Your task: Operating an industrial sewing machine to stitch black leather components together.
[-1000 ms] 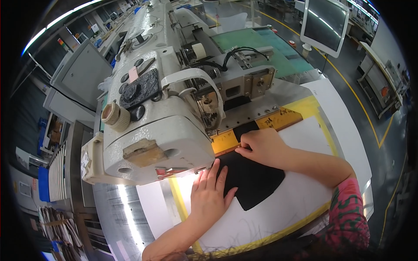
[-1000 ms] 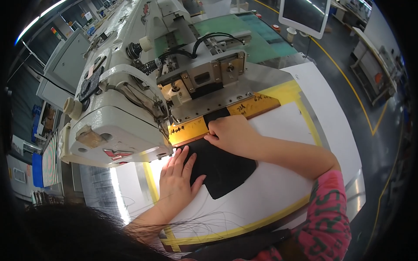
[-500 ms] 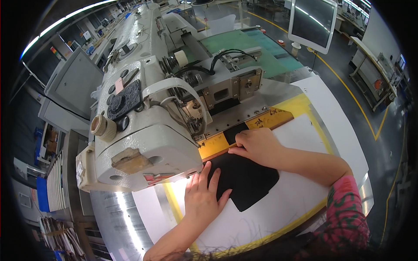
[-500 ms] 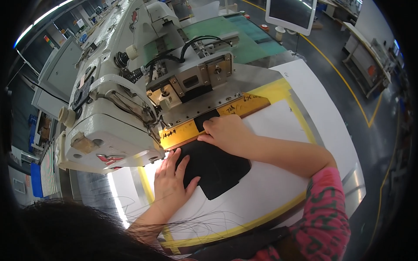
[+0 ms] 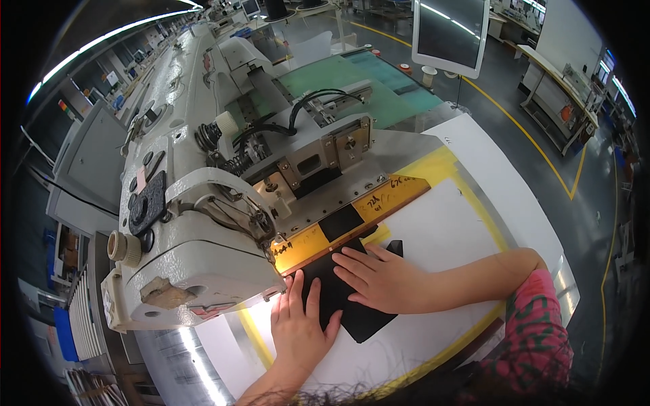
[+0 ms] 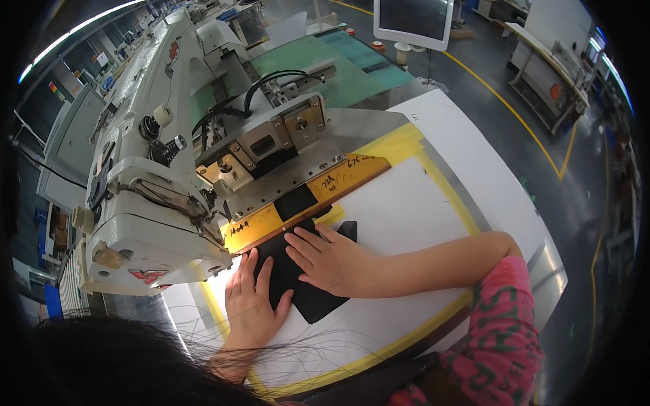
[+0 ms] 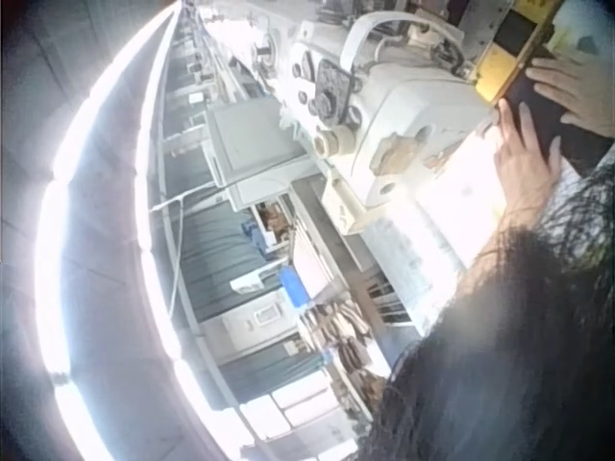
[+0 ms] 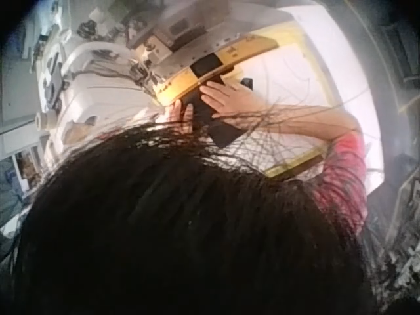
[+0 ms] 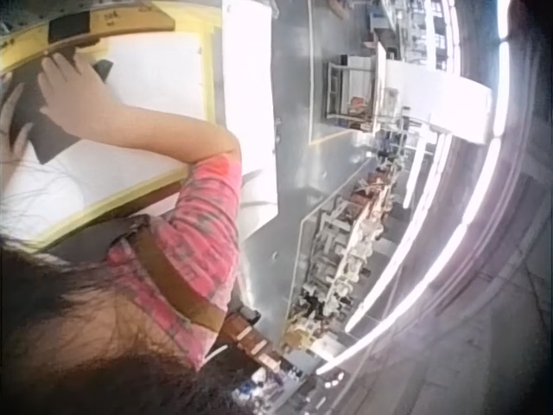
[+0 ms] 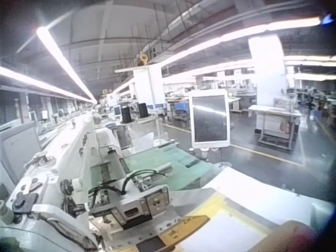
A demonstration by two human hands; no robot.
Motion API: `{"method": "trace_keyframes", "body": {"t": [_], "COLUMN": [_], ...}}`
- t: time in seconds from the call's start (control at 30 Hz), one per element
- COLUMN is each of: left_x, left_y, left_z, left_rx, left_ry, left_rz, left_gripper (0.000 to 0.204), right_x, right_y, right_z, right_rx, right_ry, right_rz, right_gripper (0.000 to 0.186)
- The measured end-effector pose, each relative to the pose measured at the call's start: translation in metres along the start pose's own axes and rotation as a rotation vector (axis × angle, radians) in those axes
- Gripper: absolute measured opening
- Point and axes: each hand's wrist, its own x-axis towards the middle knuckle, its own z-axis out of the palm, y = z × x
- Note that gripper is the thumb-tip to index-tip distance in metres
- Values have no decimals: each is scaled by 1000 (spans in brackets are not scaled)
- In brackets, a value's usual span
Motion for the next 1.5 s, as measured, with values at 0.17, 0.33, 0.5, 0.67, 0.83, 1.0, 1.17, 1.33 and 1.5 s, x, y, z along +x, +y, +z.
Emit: {"method": "trace_keyframes", "body": {"t": [0.17, 0.33, 0.5, 0.67, 0.83, 1.0, 1.17, 1.33, 1.5], "left_x": [1, 5, 7, 8, 7, 6, 1, -2, -1], "left_y": [1, -3, -2, -2, -4, -4, -5, -3, 2], "left_z": [-1, 0, 1, 2, 0, 2, 5, 4, 1], "left_rx": [0, -96, -115, -138, -142, -166, -210, -126, -17], "left_ry": [-1, -7, 2, 18, 18, 13, 35, 12, 13], "left_rz": [19, 38, 31, 37, 52, 58, 63, 65, 6], "left_gripper": [61, 64, 67, 65, 66, 68, 68, 66, 66], "right_x": [0, 3, 5, 17, 0, -7, -7, -7, -7], "right_y": [5, 12, 3, 5, 11, 18, 14, 12, 13], "right_z": [6, 11, 5, 10, 8, 3, 6, 9, 7], "right_rx": [45, 91, 16, 63, -49, 5, 21, -8, 15], "right_ry": [29, 20, 65, 24, 30, -47, -36, -72, -15], "right_rz": [11, -5, -10, -76, 22, 46, 53, 45, 67], "right_gripper": [56, 57, 56, 54, 55, 56, 56, 56, 55]}}
